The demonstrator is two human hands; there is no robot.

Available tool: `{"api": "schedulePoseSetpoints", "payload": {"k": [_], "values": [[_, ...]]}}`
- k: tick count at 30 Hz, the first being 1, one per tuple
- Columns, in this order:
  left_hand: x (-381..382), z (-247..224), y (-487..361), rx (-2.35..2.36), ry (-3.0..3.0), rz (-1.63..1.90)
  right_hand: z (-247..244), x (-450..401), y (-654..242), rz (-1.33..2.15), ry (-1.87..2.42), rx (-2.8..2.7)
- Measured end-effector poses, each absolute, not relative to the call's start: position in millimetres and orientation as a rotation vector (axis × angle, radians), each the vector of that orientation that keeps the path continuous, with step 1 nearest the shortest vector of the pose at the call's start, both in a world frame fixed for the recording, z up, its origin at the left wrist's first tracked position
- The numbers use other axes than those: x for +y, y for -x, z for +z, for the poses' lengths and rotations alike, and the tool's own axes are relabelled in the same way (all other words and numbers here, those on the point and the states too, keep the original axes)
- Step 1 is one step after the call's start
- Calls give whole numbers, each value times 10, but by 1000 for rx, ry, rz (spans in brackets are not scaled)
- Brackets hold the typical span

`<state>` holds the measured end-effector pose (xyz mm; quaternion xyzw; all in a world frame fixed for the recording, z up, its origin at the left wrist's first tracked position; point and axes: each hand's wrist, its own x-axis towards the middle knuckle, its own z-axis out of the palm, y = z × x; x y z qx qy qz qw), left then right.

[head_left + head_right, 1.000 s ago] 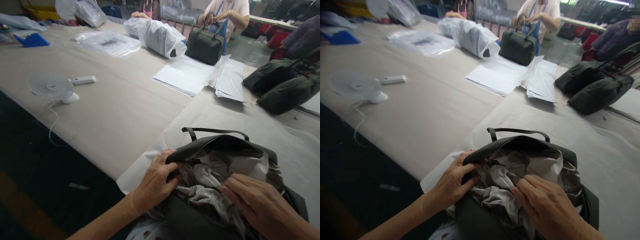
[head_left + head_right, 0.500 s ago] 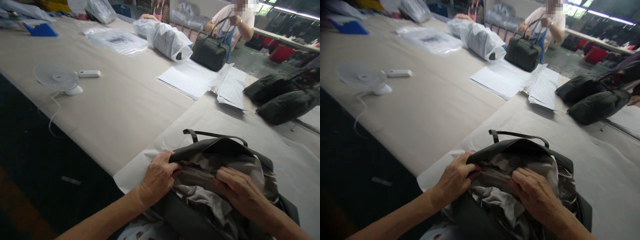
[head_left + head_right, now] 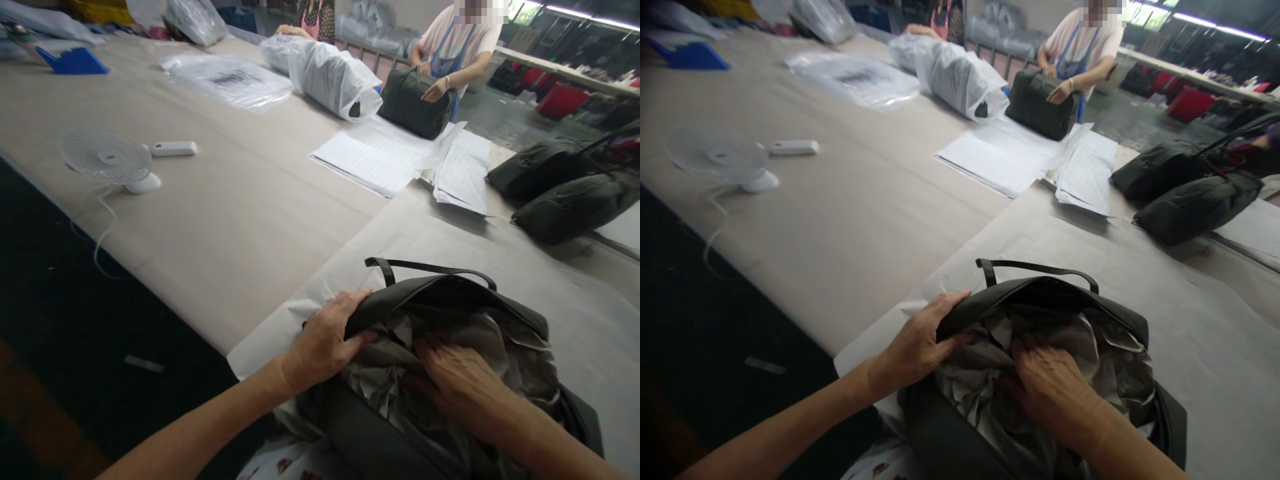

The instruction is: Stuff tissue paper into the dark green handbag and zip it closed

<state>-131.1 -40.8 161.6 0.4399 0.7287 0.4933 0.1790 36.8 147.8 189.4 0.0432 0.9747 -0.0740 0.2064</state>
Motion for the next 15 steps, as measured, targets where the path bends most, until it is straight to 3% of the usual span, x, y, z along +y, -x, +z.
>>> {"api": "schedulePoseSetpoints", "payload": {"k": [5,11,15], "values": [[-385,1490,1316,1975,-1048,1439,1866,1589,-382,-548,193,2896],[-318,1608,1286,2014,-1102,1553,2090,1585,-328,-720,707,3011],[-58,1822,1362,2127,-1378,1251,1850,1411,-66,-920,829,3004]]}}
